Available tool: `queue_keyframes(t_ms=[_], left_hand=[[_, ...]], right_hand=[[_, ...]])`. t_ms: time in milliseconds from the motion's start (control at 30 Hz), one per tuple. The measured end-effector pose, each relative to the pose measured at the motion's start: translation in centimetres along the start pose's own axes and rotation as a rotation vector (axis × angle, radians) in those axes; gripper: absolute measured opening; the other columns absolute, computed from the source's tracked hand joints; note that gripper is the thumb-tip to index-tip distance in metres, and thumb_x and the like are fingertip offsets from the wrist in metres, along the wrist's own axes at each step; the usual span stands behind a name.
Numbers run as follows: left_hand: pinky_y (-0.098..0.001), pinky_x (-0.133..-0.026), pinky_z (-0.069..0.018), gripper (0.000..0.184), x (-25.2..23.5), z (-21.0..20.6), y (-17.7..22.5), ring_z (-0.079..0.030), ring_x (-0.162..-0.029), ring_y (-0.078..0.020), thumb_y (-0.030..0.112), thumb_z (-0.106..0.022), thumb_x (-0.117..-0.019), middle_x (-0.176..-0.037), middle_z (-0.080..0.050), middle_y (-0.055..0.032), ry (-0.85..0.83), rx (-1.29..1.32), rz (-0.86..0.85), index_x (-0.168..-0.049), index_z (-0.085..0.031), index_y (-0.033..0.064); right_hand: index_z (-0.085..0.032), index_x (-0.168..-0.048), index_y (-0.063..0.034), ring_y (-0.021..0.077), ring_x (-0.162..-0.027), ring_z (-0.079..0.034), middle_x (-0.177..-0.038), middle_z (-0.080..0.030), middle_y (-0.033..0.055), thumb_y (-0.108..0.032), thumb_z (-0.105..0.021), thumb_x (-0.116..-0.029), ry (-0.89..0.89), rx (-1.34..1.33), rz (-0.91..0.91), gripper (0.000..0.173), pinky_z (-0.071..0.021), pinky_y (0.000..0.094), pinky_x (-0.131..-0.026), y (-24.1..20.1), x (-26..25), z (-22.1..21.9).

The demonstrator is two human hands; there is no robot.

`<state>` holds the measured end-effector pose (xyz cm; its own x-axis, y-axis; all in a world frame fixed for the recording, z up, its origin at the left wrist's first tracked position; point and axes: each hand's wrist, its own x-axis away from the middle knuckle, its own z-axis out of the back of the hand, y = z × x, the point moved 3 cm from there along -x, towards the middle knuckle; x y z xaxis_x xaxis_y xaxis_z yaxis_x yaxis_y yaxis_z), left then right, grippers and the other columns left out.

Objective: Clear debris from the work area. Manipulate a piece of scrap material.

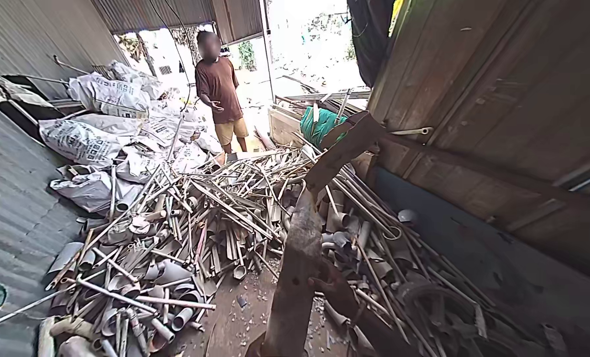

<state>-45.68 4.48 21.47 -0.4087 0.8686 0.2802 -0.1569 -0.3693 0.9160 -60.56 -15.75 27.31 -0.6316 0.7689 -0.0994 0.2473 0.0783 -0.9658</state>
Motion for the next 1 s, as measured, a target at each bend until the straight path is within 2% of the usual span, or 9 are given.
queue_keyframes(t_ms=[133,233,367,433,500,733,900,967,1000], left_hand=[[-0.0302,-0.084,-0.0592,0.039,0.0,2.0,1.2,-0.07,-0.083,-0.0072,0.004,-0.079,-0.0741,-0.089,-0.073,-0.008,0.073,0.009,-0.03,-0.109,-0.066,-0.0102],[-0.0293,-0.083,-0.0592,0.044,-1.0,3.7,-0.2,-0.07,-0.083,-0.0045,0.019,-0.078,-0.0729,-0.091,-0.074,-0.0049,0.039,-0.095,-0.132,-0.109,-0.069,-0.0055],[-0.0144,-0.077,-0.0565,0.036,-0.9,4.4,1.4,-0.066,-0.078,0.01,0.016,-0.081,-0.0665,-0.083,-0.072,0.0104,-0.088,-0.048,-0.191,-0.098,-0.07,0.0014],[-0.0137,-0.08,-0.0563,0.04,-1.1,4.2,2.0,-0.066,-0.081,0.0106,0.019,-0.083,-0.0671,-0.086,-0.073,0.0114,-0.16,-0.062,-0.209,-0.101,-0.07,0.0033],[-0.0177,-0.086,-0.0554,0.051,-1.7,4.0,2.3,-0.066,-0.088,0.0079,0.029,-0.083,-0.0701,-0.095,-0.073,0.0069,-0.227,-0.106,-0.239,-0.111,-0.068,0.0016],[-0.0331,-0.094,-0.0553,0.073,-2.4,-1.6,3.8,-0.066,-0.102,-0.0077,0.029,-0.084,-0.0748,-0.115,-0.069,-0.005,-0.45,-0.118,-0.124,-0.138,-0.053,0.007],[-0.0263,-0.081,-0.0587,0.05,-2.3,-4.1,3.6,-0.07,-0.085,-0.001,0.037,-0.079,-0.0767,-0.091,-0.074,-0.0017,-0.391,-0.241,-0.376,-0.11,-0.07,0.0009],[-0.0408,-0.072,-0.06,0.053,-2.6,-5.0,4.9,-0.073,-0.076,-0.0166,0.042,-0.076,-0.0786,-0.08,-0.074,-0.0119,-0.349,-0.401,-0.547,-0.101,-0.071,-0.0054],[-0.0546,-0.079,-0.0573,0.054,-2.7,-5.7,6.4,-0.074,-0.082,-0.0323,0.032,-0.078,-0.0799,-0.086,-0.073,-0.0247,-0.383,-0.428,-0.582,-0.105,-0.068,-0.0143]], right_hand=[[-0.055,-0.128,0.0036,0.0009,-0.099,-0.07,-0.11,-0.074,-0.0024,0.006,-0.066,-0.0854,0.005,0.034,0.143,0.044,-0.0584,0.0217,-0.092,-0.8,-0.3,-0.8],[-0.057,-0.125,0.0062,0.0033,-0.1,-0.07,-0.109,-0.074,-0.0003,0.001,-0.073,-0.0854,0.003,0.004,0.196,0.043,-0.0593,0.0245,-0.093,-1.8,0.4,-0.6],[-0.048,-0.124,-0.0059,0.0016,-0.099,-0.068,-0.106,-0.071,-0.0074,-0.035,-0.089,-0.0773,-0.058,-0.226,-0.033,0.068,-0.0572,0.0243,-0.092,-5.1,1.3,0.2],[-0.054,-0.121,-0.0057,0.0066,-0.093,-0.07,-0.099,-0.072,-0.0015,-0.014,-0.087,-0.0768,0.062,-0.197,-0.118,0.056,-0.0596,0.0274,-0.087,-6.0,1.8,0.8],[-0.058,-0.12,-0.0039,0.0122,-0.089,-0.072,-0.097,-0.073,0.0047,0.004,-0.08,-0.078,0.239,-0.105,-0.112,0.048,-0.0621,0.0321,-0.084,-5.2,2.5,1.8],[-0.053,-0.127,-0.0046,0.0134,-0.093,-0.072,-0.103,-0.072,0.005,0.003,-0.071,-0.0876,0.477,0.009,-0.004,0.044,-0.0619,0.0346,-0.086,-3.6,7.3,6.0],[-0.061,-0.116,-0.0012,0.008,-0.088,-0.071,-0.094,-0.074,0.0011,-0.001,-0.073,-0.0867,0.54,0.125,0.051,0.031,-0.0613,0.0302,-0.084,-5.1,10.5,7.8],[-0.058,-0.119,0.007,0.0025,-0.092,-0.069,-0.097,-0.072,0.0031,-0.004,-0.075,-0.0863,0.572,0.23,0.081,0.039,-0.058,0.0235,-0.088,-7.4,12.3,7.8],[-0.055,-0.124,0.0128,0.0035,-0.095,-0.067,-0.103,-0.071,0.0082,-0.007,-0.075,-0.0877,0.573,0.313,0.084,0.046,-0.0558,0.0232,-0.091,-8.6,13.3,8.0]])
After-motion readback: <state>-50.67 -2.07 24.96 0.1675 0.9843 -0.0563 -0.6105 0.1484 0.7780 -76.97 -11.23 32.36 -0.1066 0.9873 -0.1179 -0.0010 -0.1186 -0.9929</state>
